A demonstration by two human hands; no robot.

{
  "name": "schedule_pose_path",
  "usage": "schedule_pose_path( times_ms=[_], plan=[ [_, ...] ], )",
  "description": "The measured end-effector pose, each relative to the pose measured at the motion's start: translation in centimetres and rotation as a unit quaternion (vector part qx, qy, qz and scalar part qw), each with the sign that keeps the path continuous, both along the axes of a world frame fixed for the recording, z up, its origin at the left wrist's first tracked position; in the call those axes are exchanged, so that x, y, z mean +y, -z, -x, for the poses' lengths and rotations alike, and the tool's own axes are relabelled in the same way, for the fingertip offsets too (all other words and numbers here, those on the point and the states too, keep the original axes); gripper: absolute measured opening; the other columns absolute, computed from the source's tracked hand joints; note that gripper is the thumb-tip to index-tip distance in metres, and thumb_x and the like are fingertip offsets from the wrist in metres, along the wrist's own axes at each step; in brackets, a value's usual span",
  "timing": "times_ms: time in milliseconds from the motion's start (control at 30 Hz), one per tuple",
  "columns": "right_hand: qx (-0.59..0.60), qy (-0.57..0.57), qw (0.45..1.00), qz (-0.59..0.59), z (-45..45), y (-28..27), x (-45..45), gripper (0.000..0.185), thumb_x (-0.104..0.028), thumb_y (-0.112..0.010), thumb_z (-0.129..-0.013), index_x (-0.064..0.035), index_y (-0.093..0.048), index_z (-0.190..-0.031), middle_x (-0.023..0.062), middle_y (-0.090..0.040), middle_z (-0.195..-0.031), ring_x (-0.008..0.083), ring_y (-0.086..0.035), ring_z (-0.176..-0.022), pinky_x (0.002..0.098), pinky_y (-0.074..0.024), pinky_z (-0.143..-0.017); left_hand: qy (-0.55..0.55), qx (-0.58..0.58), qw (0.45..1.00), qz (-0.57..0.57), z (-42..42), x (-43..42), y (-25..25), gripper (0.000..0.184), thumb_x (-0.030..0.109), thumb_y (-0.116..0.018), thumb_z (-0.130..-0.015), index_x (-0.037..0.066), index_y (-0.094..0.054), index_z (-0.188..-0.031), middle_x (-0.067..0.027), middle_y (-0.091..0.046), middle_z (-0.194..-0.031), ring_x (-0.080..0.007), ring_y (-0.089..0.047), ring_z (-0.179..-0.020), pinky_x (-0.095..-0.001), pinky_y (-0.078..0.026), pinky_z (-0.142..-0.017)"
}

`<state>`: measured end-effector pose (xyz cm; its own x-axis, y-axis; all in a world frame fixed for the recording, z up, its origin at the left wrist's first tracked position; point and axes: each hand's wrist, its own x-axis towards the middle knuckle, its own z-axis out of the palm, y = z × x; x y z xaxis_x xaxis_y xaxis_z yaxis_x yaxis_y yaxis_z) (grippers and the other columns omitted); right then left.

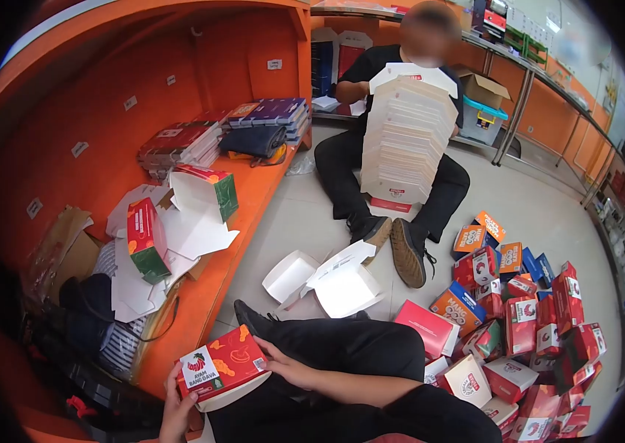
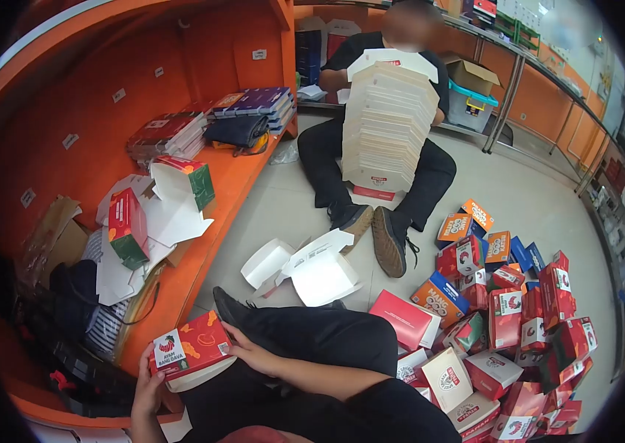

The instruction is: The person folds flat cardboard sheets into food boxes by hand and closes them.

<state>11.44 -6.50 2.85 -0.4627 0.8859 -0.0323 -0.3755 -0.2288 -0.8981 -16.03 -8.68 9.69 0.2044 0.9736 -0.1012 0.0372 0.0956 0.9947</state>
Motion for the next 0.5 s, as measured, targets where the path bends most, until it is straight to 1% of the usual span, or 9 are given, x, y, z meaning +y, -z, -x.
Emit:
schedule_pose_path(
  times_ms=[33, 100, 133, 200, 267, 300, 333, 400, 500],
  plan=[
    [0.017, 0.000, 1.000, 0.023, -0.2, -0.3, 0.0, 0.069, -0.031, -0.048, -0.091, -0.0092, -0.008, -0.143, 0.0120, -0.020, -0.144, 0.0216, -0.022, -0.132, 0.0315, -0.0199, -0.106, -0.002, 0.016, 1.000, -0.024, 0.0, -0.1, 0.2, 0.078, 0.032, -0.064, -0.078, 0.008, -0.022, -0.139, -0.0141, -0.033, -0.135, -0.0249, -0.036, -0.123, -0.0381, -0.030, -0.102],
    [0.051, -0.006, 0.996, 0.073, -0.4, -0.7, -0.2, 0.067, -0.033, -0.046, -0.092, -0.0126, -0.008, -0.143, 0.0102, -0.022, -0.143, 0.0209, -0.024, -0.130, 0.0318, -0.0213, -0.105, -0.026, -0.009, 1.000, -0.006, 0.0, 0.0, 0.5, 0.080, 0.036, -0.064, -0.078, 0.008, -0.021, -0.139, -0.0141, -0.032, -0.135, -0.0247, -0.035, -0.124, -0.0381, -0.029, -0.102],
    [0.045, -0.016, 0.996, 0.078, -0.4, -0.5, -0.3, 0.066, -0.033, -0.046, -0.092, -0.0139, -0.008, -0.143, 0.0095, -0.023, -0.142, 0.0202, -0.025, -0.130, 0.0320, -0.0225, -0.105, -0.038, -0.019, 0.999, 0.006, 0.1, -0.1, 0.6, 0.081, 0.039, -0.064, -0.078, 0.007, -0.021, -0.139, -0.0140, -0.032, -0.135, -0.0246, -0.035, -0.124, -0.0380, -0.029, -0.102],
    [0.037, -0.028, 0.995, 0.084, -0.6, -0.6, -0.1, 0.065, -0.033, -0.045, -0.093, -0.0166, -0.008, -0.143, 0.0080, -0.025, -0.141, 0.0187, -0.028, -0.128, 0.0324, -0.0247, -0.104, -0.035, -0.021, 0.999, 0.016, -0.2, -0.1, 0.0, 0.080, 0.035, -0.066, -0.076, 0.007, -0.023, -0.138, -0.0140, -0.035, -0.132, -0.0246, -0.038, -0.122, -0.0380, -0.031, -0.101],
    [0.049, -0.033, 0.994, 0.092, -0.6, -1.7, -0.5, 0.064, -0.033, -0.045, -0.093, -0.0179, -0.008, -0.143, 0.0075, -0.029, -0.138, 0.0174, -0.030, -0.126, 0.0323, -0.0280, -0.102, -0.005, -0.045, 0.999, 0.025, -0.8, -0.4, -1.4, 0.078, 0.032, -0.066, -0.075, 0.007, -0.025, -0.136, -0.0139, -0.036, -0.131, -0.0245, -0.039, -0.120, -0.0379, -0.033, -0.100],
    [0.047, -0.032, 0.995, 0.076, -0.6, -1.6, -0.5, 0.064, -0.033, -0.046, -0.092, -0.0182, -0.009, -0.143, 0.0087, -0.031, -0.137, 0.0181, -0.032, -0.125, 0.0330, -0.0310, -0.100, -0.009, -0.053, 0.998, 0.030, -1.1, -0.5, -1.9, 0.077, 0.030, -0.069, -0.072, 0.006, -0.028, -0.133, -0.0136, -0.037, -0.129, -0.0243, -0.041, -0.118, -0.0381, -0.035, -0.099],
    [0.037, -0.034, 0.997, 0.065, -0.7, -1.7, -0.3, 0.064, -0.032, -0.046, -0.092, -0.0182, -0.009, -0.143, 0.0095, -0.031, -0.136, 0.0182, -0.033, -0.124, 0.0329, -0.0318, -0.099, -0.006, -0.051, 0.998, 0.026, -1.2, -0.4, -2.1, 0.078, 0.030, -0.070, -0.071, 0.006, -0.029, -0.133, -0.0134, -0.037, -0.129, -0.0243, -0.041, -0.118, -0.0381, -0.035, -0.099],
    [0.017, -0.039, 0.998, 0.051, -0.9, -2.0, -0.3, 0.064, -0.032, -0.046, -0.092, -0.0180, -0.010, -0.143, 0.0110, -0.032, -0.135, 0.0185, -0.035, -0.123, 0.0328, -0.0334, -0.098, -0.004, -0.044, 0.999, 0.026, -1.1, -0.7, -2.1, 0.079, 0.030, -0.072, -0.070, 0.006, -0.030, -0.132, -0.0131, -0.037, -0.129, -0.0243, -0.041, -0.118, -0.0382, -0.035, -0.099],
    [-0.013, -0.054, 0.995, 0.080, -0.8, -2.1, -0.3, 0.065, -0.033, -0.048, -0.091, -0.0182, -0.010, -0.143, 0.0126, -0.035, -0.133, 0.0187, -0.037, -0.121, 0.0331, -0.0352, -0.096, -0.010, -0.036, 0.999, 0.036, -0.4, -0.4, -0.9, 0.079, 0.029, -0.074, -0.068, 0.006, -0.031, -0.131, -0.0132, -0.037, -0.129, -0.0242, -0.041, -0.118, -0.0381, -0.034, -0.100]
  ],
)
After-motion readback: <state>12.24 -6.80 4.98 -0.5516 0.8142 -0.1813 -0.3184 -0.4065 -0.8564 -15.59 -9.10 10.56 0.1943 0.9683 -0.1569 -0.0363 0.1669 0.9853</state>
